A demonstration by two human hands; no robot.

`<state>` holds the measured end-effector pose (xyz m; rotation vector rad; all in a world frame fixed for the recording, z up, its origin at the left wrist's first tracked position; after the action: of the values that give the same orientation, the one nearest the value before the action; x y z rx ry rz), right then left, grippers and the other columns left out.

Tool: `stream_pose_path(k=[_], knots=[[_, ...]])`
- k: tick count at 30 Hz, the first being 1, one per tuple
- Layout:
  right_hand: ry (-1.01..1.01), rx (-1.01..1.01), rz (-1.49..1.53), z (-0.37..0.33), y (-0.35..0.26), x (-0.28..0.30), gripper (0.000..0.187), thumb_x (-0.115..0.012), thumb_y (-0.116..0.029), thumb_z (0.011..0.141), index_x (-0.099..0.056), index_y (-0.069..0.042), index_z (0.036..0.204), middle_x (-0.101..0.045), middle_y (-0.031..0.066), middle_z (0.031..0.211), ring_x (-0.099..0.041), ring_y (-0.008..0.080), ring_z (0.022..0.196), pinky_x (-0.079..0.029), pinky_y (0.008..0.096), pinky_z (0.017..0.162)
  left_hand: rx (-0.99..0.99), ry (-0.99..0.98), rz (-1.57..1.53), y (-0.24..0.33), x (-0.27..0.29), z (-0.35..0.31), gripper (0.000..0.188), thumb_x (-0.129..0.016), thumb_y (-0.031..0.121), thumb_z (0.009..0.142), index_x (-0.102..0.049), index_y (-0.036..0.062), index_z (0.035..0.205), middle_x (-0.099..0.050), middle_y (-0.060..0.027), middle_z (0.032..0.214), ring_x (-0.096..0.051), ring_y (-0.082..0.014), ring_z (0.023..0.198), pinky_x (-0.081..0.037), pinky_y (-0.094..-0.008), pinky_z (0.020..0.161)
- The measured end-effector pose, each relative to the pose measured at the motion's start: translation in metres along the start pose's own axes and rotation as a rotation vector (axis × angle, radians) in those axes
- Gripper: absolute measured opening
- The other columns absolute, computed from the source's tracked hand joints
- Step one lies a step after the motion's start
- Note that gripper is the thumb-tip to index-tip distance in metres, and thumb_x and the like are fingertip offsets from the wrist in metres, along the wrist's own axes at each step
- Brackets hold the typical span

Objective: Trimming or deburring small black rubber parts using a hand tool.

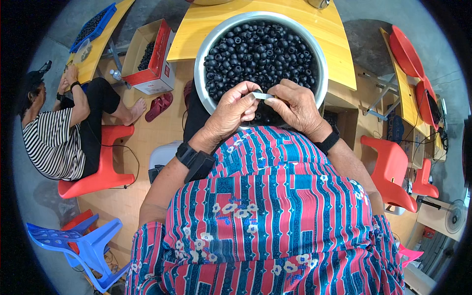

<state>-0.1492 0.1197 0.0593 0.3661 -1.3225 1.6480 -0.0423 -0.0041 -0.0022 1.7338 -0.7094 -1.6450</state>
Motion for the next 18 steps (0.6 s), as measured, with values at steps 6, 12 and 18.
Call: stream_pose_path(k=[6, 12, 18], knots=[[0.003, 0.015, -0.019, 0.0002, -0.0002, 0.0008, 0.02, -0.066, -0.027, 0.084, -0.065, -0.007, 0.087, -0.057, 0.0108, 0.074, -0.06, 0.0322, 0.07, -0.048, 0.0406, 0.06, -0.002, -0.005, -0.006, 0.0003, -0.0006, 0.001, 0.021, -0.052, 0.019, 0.099, -0.049, 0.0045, 0.115, -0.044, 0.0025, 0.08, -0.036, -0.0026, 0.063, -0.03, -0.0161, 0.052], [0.002, 0.018, -0.027, -0.0006, -0.0004, 0.0003, 0.02, -0.066, -0.026, 0.084, -0.065, -0.007, 0.087, -0.057, 0.0106, 0.075, -0.059, 0.0322, 0.07, -0.048, 0.0405, 0.06, -0.006, 0.008, 0.005, 0.0002, -0.0005, 0.0008, 0.019, -0.051, 0.017, 0.1, -0.049, 0.004, 0.114, -0.043, 0.0026, 0.08, -0.036, -0.003, 0.062, -0.031, -0.0164, 0.052], [0.005, 0.016, -0.025, 0.0001, 0.0001, 0.0002, 0.019, -0.066, -0.026, 0.084, -0.065, -0.007, 0.087, -0.057, 0.0106, 0.075, -0.06, 0.0323, 0.07, -0.048, 0.0405, 0.06, -0.005, 0.006, -0.002, 0.0011, -0.0011, 0.0011, 0.019, -0.05, 0.016, 0.1, -0.049, 0.0034, 0.114, -0.044, 0.0023, 0.081, -0.036, -0.0031, 0.063, -0.032, -0.0167, 0.053]])
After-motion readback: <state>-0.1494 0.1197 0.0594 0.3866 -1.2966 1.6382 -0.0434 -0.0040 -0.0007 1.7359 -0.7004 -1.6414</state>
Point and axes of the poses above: each hand's wrist, its own z-axis towards the middle knuckle, its own x-axis out of the back of the hand, y = z × x, the point moved 4 cm from there along z, towards the middle knuckle
